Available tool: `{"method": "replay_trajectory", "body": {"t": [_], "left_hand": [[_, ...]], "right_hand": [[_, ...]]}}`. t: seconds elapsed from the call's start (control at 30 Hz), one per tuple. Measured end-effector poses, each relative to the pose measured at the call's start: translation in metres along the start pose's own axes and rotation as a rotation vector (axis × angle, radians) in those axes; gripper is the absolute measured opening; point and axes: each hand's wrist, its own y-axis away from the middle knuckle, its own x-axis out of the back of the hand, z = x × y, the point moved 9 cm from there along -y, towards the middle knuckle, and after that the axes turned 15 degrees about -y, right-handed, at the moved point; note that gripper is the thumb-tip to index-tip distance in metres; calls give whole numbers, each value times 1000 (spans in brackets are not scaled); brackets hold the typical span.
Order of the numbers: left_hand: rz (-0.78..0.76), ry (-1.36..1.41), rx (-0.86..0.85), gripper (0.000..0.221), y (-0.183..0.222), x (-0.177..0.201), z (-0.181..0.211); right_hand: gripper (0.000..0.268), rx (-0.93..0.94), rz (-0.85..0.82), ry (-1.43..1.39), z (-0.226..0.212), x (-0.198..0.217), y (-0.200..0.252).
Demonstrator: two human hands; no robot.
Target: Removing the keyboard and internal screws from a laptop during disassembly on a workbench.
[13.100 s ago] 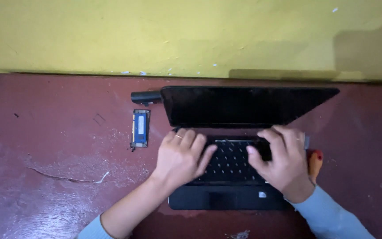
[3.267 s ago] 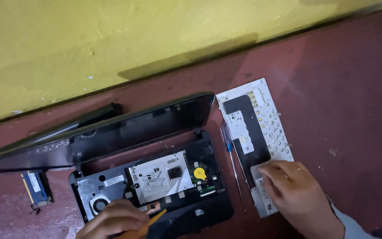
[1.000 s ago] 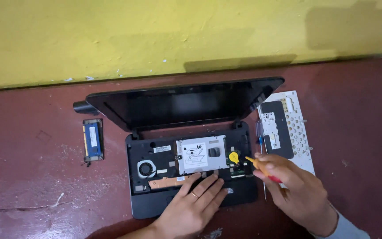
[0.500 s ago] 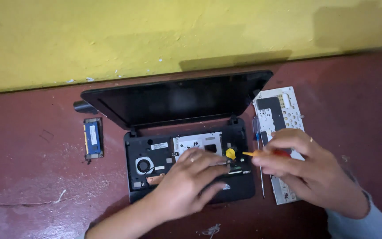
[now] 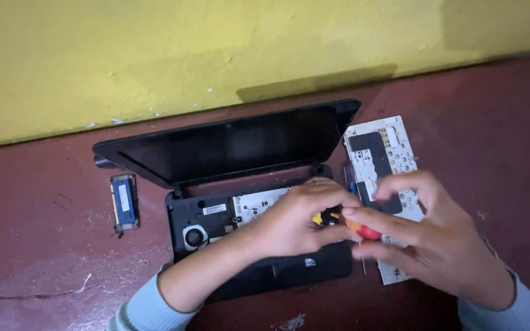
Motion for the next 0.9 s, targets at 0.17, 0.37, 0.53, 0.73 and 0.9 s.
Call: {"method": "replay_trajectory", "body": {"t": [0.17,0.37,0.53,0.73,0.9], "left_hand": [[1,-6,-2,49,0,3,7],[129,-245,54,30,2,7,4],[122,-253,76,41,2,9,0],[18,-126,31,22,2,8,-1],[117,-266,111,29,0,18,-3]], "right_hand": [[32,30,75,-43,-20,16,-10],[61,88,162,45,-31,16,-18],[30,128,173,1,-35,14,-19],[41,112,108,4,-27,6,-13],[44,51,207,350,-15,-8,0]]}}
